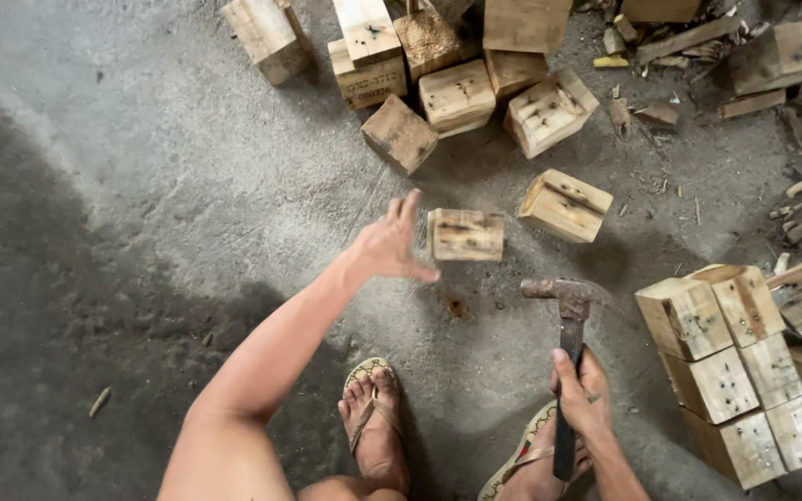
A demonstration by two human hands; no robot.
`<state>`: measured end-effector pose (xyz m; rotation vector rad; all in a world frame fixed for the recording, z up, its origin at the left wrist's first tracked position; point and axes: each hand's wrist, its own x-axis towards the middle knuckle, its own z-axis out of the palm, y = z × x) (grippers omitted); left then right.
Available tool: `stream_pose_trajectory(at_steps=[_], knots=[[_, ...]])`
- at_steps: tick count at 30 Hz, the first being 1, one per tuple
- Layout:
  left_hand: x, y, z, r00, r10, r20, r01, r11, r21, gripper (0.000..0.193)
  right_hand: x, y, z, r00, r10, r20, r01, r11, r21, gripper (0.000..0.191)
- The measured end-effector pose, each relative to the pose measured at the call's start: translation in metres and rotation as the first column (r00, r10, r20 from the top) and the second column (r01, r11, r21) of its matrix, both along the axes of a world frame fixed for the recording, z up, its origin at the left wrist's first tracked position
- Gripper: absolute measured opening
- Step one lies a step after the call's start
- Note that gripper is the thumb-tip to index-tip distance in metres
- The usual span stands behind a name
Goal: The person repeatedly picks up small wooden blocks from a pile, strikes them with a hammer, and arranges them into a rectangular stack on the floor. The person continues this process, adding more blocks to the stack throughout the clip.
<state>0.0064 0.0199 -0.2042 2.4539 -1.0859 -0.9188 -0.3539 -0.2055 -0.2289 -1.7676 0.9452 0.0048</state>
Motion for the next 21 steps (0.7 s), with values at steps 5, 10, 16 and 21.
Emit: stream_pose_trajectory(at_steps=[5,10,16,21], knots=[[-0.027,-0.014,-0.013,0.981,0.183,0.059,-0.163,0.955,-0.247,0.119,0.020,0.003,0.030,0.997,0.069,0.035,-0.064,0.990,-0.124,0.032],[-0.048,-0.033,-0.031,0.968,0.200,-0.153,-0.211,0.976,-0.056,0.090,0.049,0.008,0.093,0.937,0.095,0.337,-0.029,0.980,-0.198,0.030],[-0.074,-0.029,-0.054,0.977,0.130,0.171,-0.035,0.883,-0.467,0.102,0.072,-0.009,0.152,0.541,0.274,0.795,0.199,0.877,-0.437,0.025],[-0.073,-0.030,-0.057,0.989,0.126,0.081,-0.089,0.928,-0.362,0.099,0.085,-0.002,0.105,0.769,0.405,0.495,0.060,0.725,-0.686,0.028]])
